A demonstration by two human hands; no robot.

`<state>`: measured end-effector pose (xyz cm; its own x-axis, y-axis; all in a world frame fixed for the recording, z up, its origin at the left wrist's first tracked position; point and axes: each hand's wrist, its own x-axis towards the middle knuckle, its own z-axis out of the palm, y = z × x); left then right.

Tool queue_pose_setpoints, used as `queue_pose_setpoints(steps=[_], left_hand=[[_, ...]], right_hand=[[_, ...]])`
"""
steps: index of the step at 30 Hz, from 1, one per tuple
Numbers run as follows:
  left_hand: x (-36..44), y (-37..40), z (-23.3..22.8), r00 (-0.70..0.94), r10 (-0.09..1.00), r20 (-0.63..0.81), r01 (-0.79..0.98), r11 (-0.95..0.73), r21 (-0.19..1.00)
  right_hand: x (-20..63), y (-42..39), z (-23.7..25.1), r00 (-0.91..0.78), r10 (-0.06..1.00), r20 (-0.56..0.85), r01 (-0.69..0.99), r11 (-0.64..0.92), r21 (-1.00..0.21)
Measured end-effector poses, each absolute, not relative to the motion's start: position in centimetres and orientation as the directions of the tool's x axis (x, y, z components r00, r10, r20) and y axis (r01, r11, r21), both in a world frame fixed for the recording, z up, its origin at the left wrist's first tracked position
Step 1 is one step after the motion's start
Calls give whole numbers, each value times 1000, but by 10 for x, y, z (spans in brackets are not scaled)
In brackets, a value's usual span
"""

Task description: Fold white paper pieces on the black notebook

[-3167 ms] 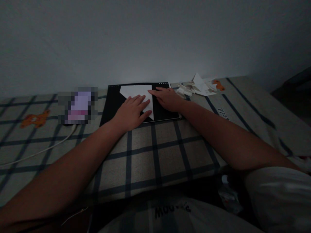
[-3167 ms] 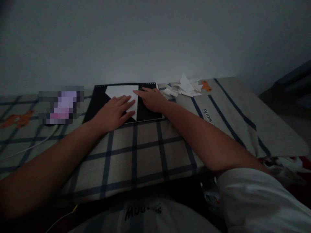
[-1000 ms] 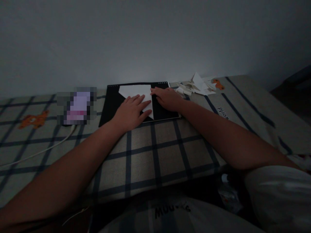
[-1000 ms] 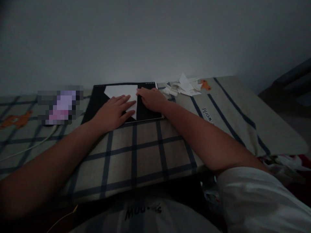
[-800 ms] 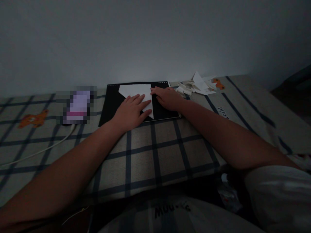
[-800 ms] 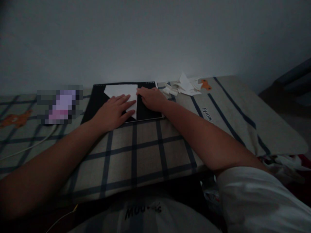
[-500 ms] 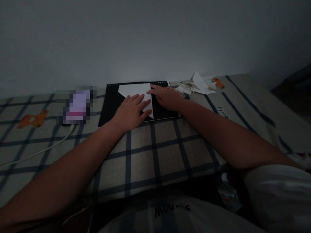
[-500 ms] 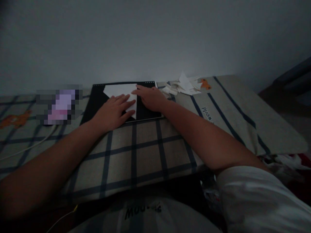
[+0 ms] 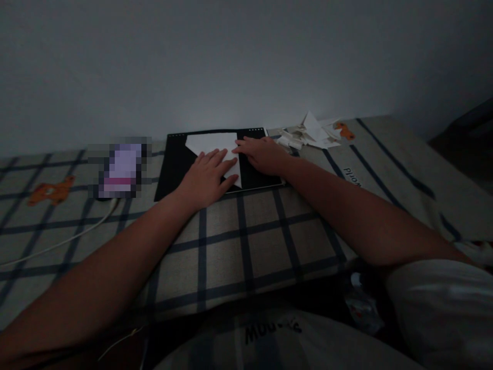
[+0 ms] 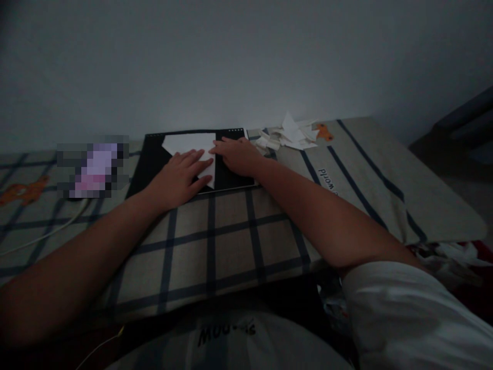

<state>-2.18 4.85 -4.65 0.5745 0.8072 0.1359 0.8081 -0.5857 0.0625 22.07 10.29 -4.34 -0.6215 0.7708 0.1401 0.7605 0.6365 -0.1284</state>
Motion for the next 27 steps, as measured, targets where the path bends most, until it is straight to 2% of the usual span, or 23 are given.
queue_pose_setpoints(steps=[10, 18, 27], left_hand=[[-20, 49, -46, 544, 833, 99, 833, -551, 59], [-22, 51, -47, 553, 825, 119, 820, -564, 98], [-19, 51, -41, 561, 823, 93, 820, -568, 77]], right_hand=[[219, 100, -38, -617, 781, 97, 771, 625, -121], [220, 105, -45, -622, 770, 140, 760, 637, -129], [222, 103, -45, -614, 767, 187, 749, 641, -169]])
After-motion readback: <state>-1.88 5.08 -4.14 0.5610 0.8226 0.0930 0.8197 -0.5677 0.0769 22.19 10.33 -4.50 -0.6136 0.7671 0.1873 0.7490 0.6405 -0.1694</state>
